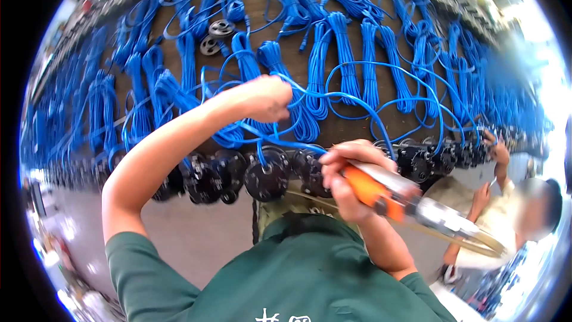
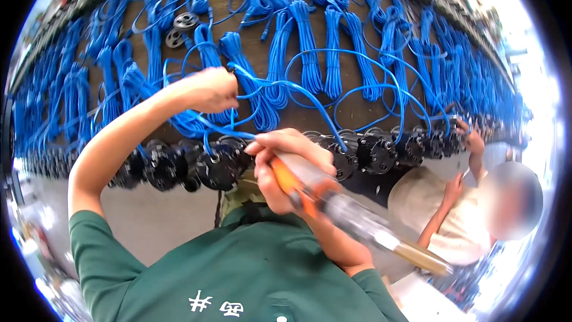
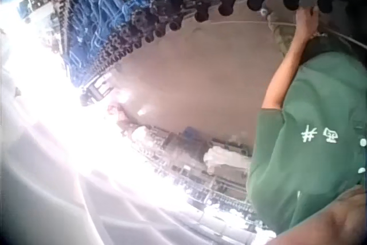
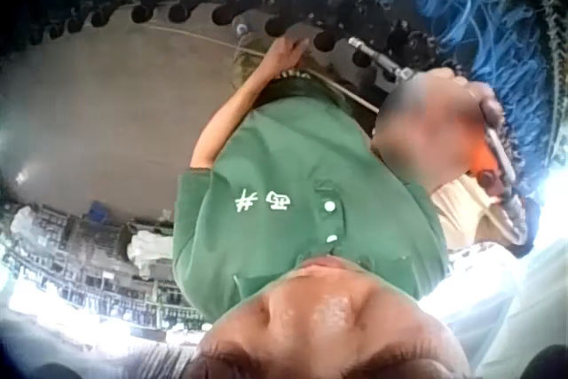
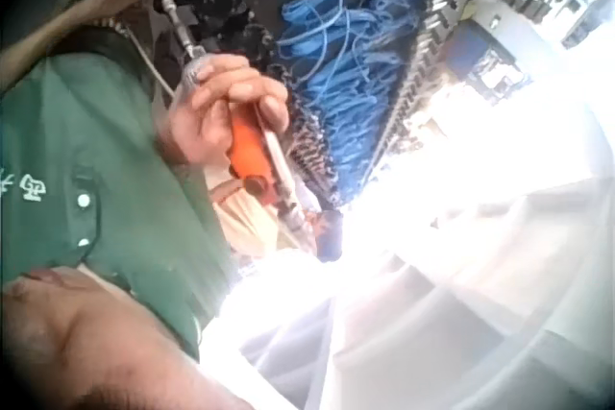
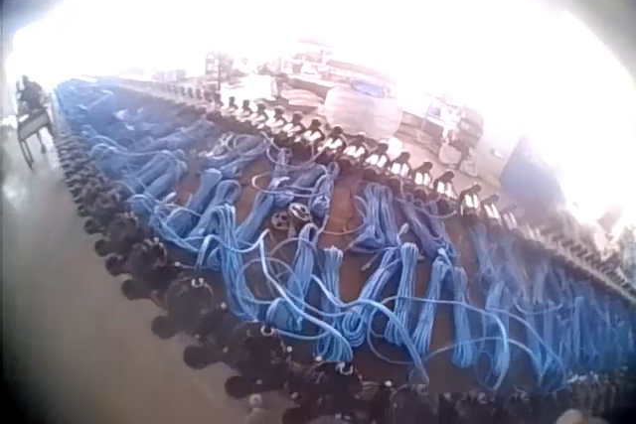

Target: The person assembles a series of black industrial pumps on a long table using a pneumatic screwdriver and a hammer. The person drives screws into the top plates of several pumps before hammering a small component into the center of one.

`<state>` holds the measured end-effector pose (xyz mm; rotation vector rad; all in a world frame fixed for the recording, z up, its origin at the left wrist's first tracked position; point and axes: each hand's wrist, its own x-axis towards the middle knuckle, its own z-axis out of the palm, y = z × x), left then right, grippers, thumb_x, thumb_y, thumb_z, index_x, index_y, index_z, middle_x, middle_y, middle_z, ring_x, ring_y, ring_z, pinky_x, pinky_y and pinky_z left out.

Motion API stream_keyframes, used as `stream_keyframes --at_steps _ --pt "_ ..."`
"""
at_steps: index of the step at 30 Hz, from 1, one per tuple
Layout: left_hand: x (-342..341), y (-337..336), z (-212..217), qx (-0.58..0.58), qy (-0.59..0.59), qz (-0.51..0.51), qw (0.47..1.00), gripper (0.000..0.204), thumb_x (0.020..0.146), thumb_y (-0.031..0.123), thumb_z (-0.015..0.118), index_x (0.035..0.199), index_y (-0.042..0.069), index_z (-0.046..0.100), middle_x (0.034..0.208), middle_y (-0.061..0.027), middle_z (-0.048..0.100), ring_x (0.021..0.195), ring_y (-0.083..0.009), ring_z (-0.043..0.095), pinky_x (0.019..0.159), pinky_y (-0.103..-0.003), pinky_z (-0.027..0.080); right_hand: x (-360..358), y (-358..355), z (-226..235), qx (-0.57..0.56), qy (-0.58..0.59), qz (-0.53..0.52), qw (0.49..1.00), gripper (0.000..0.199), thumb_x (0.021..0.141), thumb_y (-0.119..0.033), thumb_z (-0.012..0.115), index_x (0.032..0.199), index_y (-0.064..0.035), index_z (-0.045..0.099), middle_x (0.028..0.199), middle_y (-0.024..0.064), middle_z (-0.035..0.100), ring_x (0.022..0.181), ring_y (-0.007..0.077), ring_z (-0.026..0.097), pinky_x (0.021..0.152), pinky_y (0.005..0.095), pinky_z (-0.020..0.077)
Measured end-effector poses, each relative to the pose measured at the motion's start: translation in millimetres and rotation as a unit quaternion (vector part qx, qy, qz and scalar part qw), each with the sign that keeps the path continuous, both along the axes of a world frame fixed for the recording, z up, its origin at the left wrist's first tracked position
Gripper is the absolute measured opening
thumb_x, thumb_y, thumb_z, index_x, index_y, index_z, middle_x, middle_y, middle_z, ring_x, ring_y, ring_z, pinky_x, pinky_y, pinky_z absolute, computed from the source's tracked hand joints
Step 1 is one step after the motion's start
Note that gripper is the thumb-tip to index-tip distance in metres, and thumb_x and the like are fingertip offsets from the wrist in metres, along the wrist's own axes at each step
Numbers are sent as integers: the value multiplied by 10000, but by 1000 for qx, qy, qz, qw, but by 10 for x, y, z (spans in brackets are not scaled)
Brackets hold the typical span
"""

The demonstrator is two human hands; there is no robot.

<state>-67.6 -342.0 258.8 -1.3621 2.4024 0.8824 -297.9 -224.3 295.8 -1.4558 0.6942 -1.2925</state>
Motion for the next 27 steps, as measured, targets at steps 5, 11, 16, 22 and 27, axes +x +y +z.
stream_keyframes --at_steps 5,11,16,22,27 --pt "-571 1439 417 -556 408 270 672 136 820 -71 688 942 -11 683 758 -103 656 654 -294 626 619 -386 509 -936 484 770 -61 -169 20 984 423 826 54 713 1221 -28 587 976 76 670 621 163 650 630 311 544" --pt "-2042 2813 -1271 -189 330 468 798 187 971 150 603 941 -2 707 807 -111 686 703 -265 646 671 -413 529 -1506 642 936 -81 -257 109 957 311 874 -27 626 1174 -38 544 1010 65 566 674 121 566 687 308 458" --pt "-2449 2620 -1617 259 614 623 410 318 1062 264 532 991 0 696 859 -118 696 743 -243 660 743 -437 573 -1425 579 556 -52 -151 102 982 462 842 -32 583 1298 28 538 1060 117 550 657 129 569 683 324 513" --pt "-2865 2336 -2055 220 824 515 -91 203 1050 169 537 1016 1 646 889 -121 698 822 -252 668 881 -459 581 -1245 550 159 -24 -78 108 991 450 812 -36 535 1257 35 543 1057 142 572 651 123 574 668 325 514" --pt "-2886 2345 -1993 200 836 492 -137 155 1028 141 565 1018 7 643 900 -105 705 806 -237 666 850 -442 594 -1141 594 -27 -17 -32 79 996 470 791 -30 562 1259 15 542 1029 166 617 615 143 574 612 322 526"
